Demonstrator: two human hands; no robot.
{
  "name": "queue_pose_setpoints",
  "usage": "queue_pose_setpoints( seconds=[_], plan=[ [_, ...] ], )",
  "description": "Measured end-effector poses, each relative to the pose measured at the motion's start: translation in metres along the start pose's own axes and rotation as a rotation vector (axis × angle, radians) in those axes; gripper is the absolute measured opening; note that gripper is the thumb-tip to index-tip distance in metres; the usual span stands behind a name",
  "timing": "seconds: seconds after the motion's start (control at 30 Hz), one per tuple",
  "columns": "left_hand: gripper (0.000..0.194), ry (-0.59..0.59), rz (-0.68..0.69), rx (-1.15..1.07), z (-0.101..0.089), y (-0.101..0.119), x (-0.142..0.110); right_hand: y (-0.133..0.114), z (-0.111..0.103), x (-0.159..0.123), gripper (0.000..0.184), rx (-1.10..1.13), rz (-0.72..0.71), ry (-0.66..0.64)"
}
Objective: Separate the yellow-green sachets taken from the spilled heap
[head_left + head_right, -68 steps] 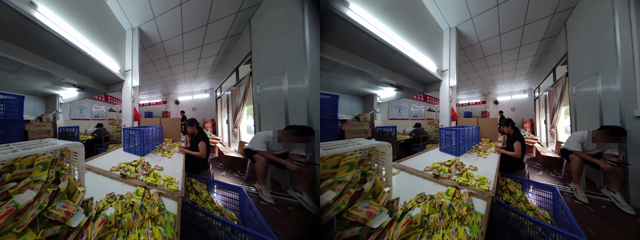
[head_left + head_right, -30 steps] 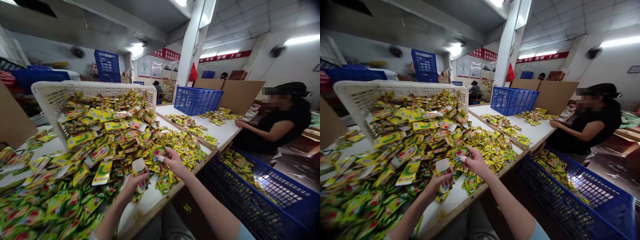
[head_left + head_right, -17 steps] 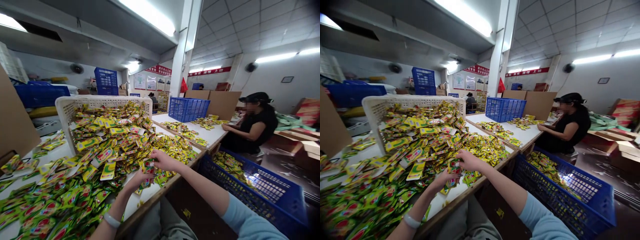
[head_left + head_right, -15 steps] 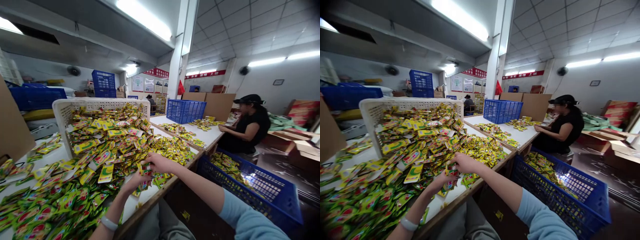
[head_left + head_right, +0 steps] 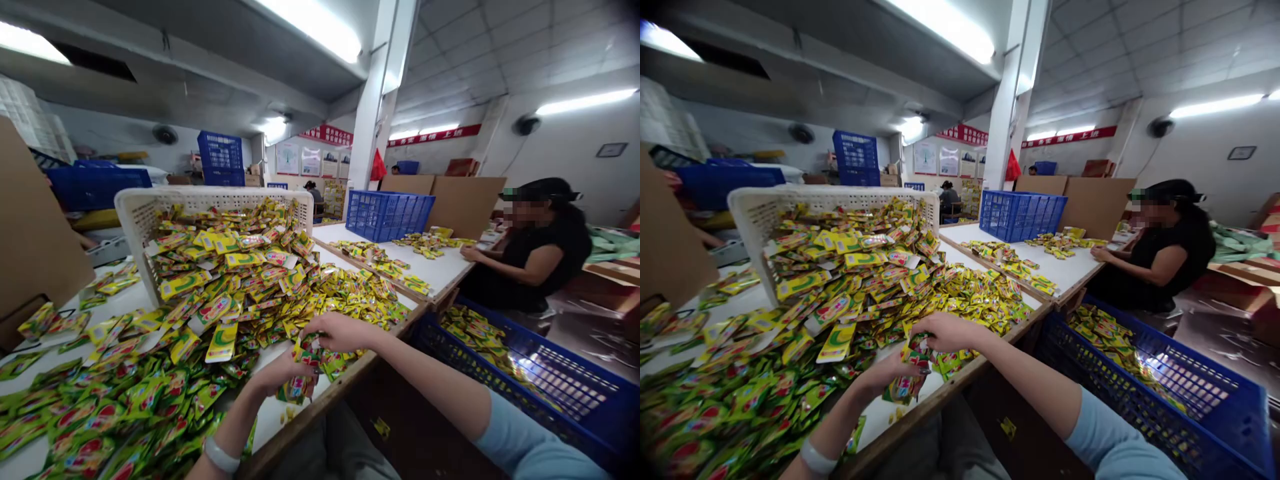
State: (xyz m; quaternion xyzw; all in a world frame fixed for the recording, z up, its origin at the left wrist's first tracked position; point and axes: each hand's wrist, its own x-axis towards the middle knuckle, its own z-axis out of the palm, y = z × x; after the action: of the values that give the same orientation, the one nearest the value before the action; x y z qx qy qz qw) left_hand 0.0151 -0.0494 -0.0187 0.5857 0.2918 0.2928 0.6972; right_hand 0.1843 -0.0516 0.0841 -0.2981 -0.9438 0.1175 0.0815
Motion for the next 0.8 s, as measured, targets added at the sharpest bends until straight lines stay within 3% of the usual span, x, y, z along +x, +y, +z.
queue_pose_setpoints(
  seconds=[0.2,0.33,0.5,0.6,0.7,0.8],
  plan=[
    [0.019,-0.029,-0.142,-0.015,-0.002,-0.001,0.002,0.023,0.002,0.003,0.047,0.159,-0.072,-0.081],
    [0.028,0.021,-0.198,-0.026,0.001,-0.002,0.005,0.033,0.016,0.001,0.041,0.228,-0.073,-0.089],
    [0.021,0.062,-0.222,-0.092,0.0,0.003,0.01,0.044,0.048,-0.003,0.026,0.725,0.401,0.205],
    [0.043,0.091,-0.236,-0.059,0.002,0.002,0.01,0.047,0.056,-0.014,0.018,0.728,0.362,0.28],
    [0.084,0.069,-0.255,0.026,0.006,-0.003,0.009,0.043,0.056,-0.027,0.022,0.735,0.261,0.114],
    [0.1,0.038,-0.287,0.17,0.012,-0.005,0.01,0.035,0.061,-0.032,0.019,0.753,0.181,0.07]
  ],
)
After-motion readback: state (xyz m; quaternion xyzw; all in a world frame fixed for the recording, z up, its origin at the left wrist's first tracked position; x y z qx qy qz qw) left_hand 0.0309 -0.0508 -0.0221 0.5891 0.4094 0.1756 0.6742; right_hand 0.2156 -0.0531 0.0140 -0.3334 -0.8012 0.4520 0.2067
